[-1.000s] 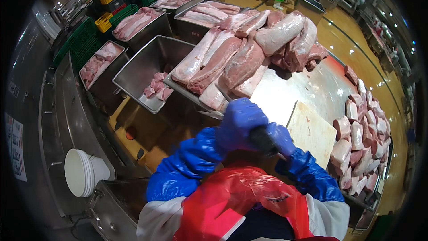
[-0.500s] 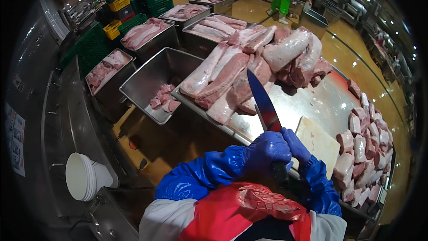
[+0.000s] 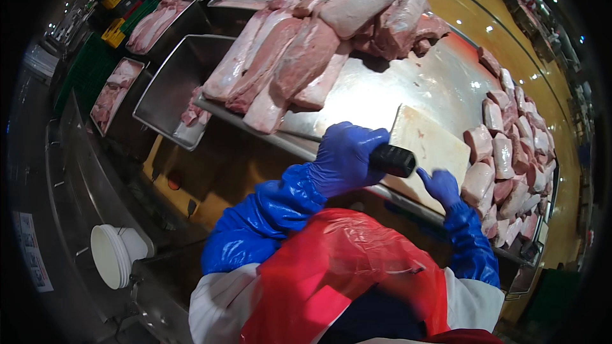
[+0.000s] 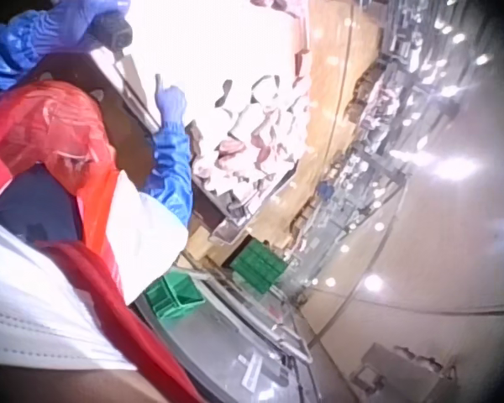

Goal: The person cuts large slabs of pork belly into smaller rectangular pieces using a knife on a cutting board. The cut pieces are stacked on the metal table to the right.

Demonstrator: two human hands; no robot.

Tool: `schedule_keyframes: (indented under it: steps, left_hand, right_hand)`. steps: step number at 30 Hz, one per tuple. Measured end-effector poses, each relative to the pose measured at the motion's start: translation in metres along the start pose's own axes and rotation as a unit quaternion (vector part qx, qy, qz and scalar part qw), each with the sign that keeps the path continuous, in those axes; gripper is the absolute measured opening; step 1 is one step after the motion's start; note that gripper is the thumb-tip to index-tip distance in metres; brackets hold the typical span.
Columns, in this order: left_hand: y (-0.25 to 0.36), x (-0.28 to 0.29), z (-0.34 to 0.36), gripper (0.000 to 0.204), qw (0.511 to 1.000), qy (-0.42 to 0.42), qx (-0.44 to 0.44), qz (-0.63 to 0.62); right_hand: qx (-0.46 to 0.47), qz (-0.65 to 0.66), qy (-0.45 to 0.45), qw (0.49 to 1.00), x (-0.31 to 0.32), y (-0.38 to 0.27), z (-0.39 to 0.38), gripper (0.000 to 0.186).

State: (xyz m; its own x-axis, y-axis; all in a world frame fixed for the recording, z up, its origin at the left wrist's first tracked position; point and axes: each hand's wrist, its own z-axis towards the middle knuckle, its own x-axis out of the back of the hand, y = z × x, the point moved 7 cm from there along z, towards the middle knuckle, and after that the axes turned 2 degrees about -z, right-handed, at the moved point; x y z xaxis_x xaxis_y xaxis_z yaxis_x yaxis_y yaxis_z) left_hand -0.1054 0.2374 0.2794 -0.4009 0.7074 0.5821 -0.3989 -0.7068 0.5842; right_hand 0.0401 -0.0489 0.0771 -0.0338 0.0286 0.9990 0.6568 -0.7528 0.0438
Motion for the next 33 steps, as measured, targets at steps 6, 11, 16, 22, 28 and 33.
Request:
schedule_keyframes:
  steps: [6,11,16,22,28,33]
  left_hand:
    - [-0.159,-0.198,-0.027,0.019,0.948,-0.258,0.148,0.113]
    - [-0.186,-0.243,-0.046,0.03,0.926,-0.317,0.147,0.146]
    - [-0.235,-0.221,-0.066,0.042,0.924,-0.152,0.178,0.303]
    - [-0.251,-0.227,-0.062,0.052,0.838,-0.487,0.121,0.215]
    - [-0.341,-0.227,0.201,0.096,0.965,-0.184,0.064,0.173]
    - [-0.403,-0.262,0.42,0.112,0.963,-0.065,0.244,0.093]
  right_hand:
    - [-0.353,0.452,-0.063,0.817,-0.002,0.112,-0.018,0.073]
    - [-0.45,0.396,-0.063,0.798,-0.07,0.21,-0.053,0.068]
    - [-0.49,0.406,0.05,0.77,-0.123,0.215,-0.032,0.058]
    - [-0.519,0.307,0.123,0.788,-0.116,0.223,-0.018,0.051]
    - [-0.576,0.278,0.11,0.761,-0.103,0.204,-0.015,0.05]
    - [-0.593,0.296,0.173,0.729,-0.119,0.189,-0.02,0.051]
